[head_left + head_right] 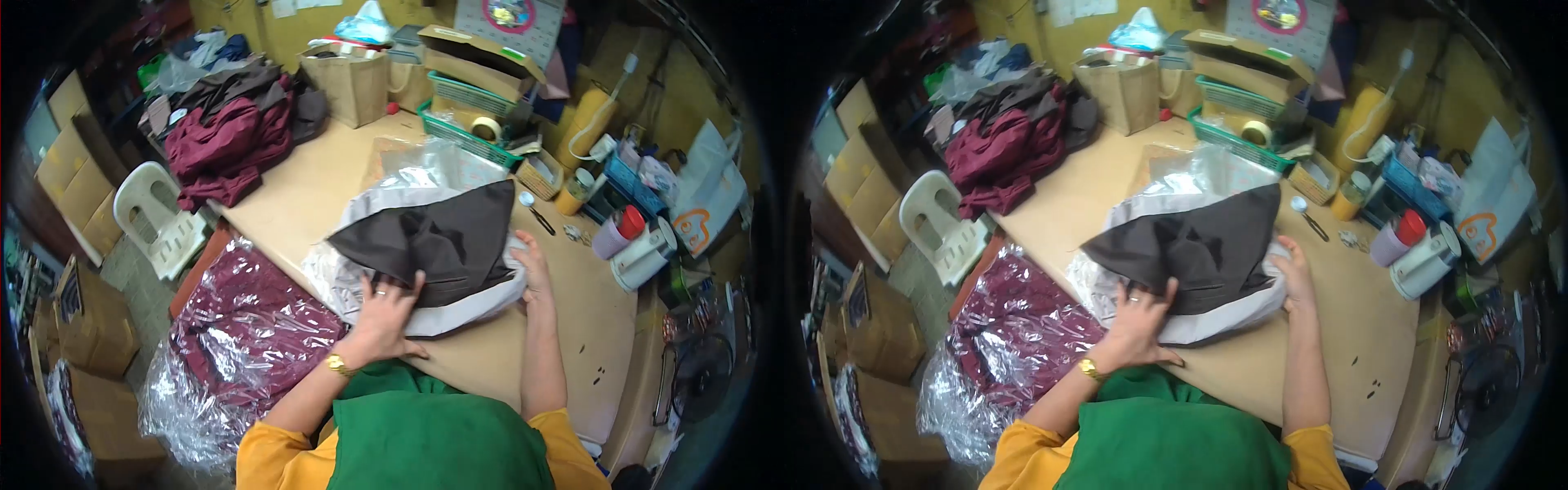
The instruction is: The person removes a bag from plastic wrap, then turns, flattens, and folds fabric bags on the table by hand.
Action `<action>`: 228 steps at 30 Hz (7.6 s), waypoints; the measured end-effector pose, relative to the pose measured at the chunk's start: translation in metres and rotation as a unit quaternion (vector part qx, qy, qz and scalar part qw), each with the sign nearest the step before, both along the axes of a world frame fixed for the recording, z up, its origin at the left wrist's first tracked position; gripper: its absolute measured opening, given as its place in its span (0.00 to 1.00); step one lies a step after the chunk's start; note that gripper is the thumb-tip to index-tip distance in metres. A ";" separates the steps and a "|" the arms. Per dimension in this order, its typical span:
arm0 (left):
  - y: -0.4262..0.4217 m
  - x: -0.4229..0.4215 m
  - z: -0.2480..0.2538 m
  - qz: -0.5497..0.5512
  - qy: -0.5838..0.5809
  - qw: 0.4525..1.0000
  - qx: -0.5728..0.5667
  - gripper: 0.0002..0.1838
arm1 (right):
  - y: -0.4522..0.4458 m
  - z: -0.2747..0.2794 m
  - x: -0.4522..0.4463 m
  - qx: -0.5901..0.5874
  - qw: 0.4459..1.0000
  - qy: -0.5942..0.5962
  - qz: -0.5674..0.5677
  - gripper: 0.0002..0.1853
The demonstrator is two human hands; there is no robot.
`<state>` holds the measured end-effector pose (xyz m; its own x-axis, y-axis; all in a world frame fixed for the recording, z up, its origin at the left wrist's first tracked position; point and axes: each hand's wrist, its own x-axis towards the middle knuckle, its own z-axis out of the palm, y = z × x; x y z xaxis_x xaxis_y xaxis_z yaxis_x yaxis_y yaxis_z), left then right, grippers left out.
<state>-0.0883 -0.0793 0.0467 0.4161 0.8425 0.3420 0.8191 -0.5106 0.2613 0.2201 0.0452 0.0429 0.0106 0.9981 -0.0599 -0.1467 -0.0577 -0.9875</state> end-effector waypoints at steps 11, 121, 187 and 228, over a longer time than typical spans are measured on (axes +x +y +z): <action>0.000 -0.090 0.092 -0.011 -0.708 0.655 -0.264 0.19 | -0.009 0.107 -0.071 0.293 0.952 0.020 0.083 0.12; 0.317 -0.141 -0.100 0.269 -0.814 0.482 -0.179 0.42 | 0.022 -0.041 -0.445 0.282 0.608 -0.612 0.420 0.52; 0.026 -0.019 0.155 -0.081 0.043 0.975 0.201 0.14 | -0.112 0.165 0.086 0.342 0.777 -0.525 0.056 0.18; 0.222 -0.191 0.105 0.362 -0.021 0.855 0.370 0.29 | -0.146 -0.027 -0.007 0.073 0.725 -0.652 0.211 0.49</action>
